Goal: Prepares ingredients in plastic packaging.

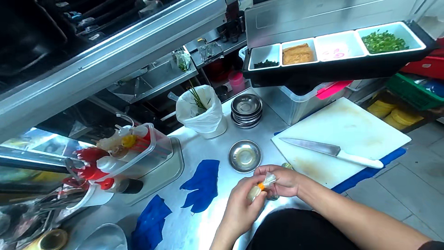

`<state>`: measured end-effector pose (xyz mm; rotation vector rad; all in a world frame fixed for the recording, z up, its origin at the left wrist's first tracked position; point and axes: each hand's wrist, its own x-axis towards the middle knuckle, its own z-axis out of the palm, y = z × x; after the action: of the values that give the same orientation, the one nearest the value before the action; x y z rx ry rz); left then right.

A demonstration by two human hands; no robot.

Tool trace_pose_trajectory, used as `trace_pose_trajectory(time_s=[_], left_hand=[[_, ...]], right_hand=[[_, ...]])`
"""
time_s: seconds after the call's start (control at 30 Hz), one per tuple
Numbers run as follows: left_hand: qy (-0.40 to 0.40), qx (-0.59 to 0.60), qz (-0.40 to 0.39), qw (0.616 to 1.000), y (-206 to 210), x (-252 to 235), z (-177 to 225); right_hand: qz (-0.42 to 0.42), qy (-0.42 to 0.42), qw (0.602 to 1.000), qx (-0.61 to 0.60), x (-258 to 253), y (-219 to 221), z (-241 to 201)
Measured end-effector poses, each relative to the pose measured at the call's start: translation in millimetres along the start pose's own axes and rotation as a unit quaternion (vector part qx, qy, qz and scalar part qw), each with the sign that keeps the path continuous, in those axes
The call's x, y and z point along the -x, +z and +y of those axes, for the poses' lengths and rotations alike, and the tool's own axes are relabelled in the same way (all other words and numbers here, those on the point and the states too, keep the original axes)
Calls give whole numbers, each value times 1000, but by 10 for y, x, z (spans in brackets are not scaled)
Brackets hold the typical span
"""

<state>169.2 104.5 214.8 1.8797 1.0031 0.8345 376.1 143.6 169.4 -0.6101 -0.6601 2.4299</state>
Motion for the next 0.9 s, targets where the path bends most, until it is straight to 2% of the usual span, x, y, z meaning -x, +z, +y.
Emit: trace_pose_trajectory(time_s=[0.1,0.23,0.33,0.43,0.53,0.6,0.67,0.77,0.9], left_hand=[[-13,14,47,999,-15,-20,-9],[-26,32,114,993,-104,-5,3],[-30,22,144,989,-200,25,-7],[-50,8,105,993,-321,88,-18],[-59,-37,57,996,-375,135,5],[-64,-75,65,993,-337,166,33],[-61,-112,89,988,-288,196,62],[-49,-152,81,984,-290,252,94],[-45,-141,113,982,-306,368,0]], right_hand=[[39,-16,999,-3,-71,67,-49],[254,-50,966,-6,-93,25,-20],[301,-71,951,-13,59,-132,36],[327,-107,937,59,234,-246,128],[252,-140,914,286,337,-221,206],[156,-141,855,474,310,-101,217],[92,-153,796,579,195,61,213],[49,-183,770,609,-6,193,179],[36,-228,783,578,-210,122,188]])
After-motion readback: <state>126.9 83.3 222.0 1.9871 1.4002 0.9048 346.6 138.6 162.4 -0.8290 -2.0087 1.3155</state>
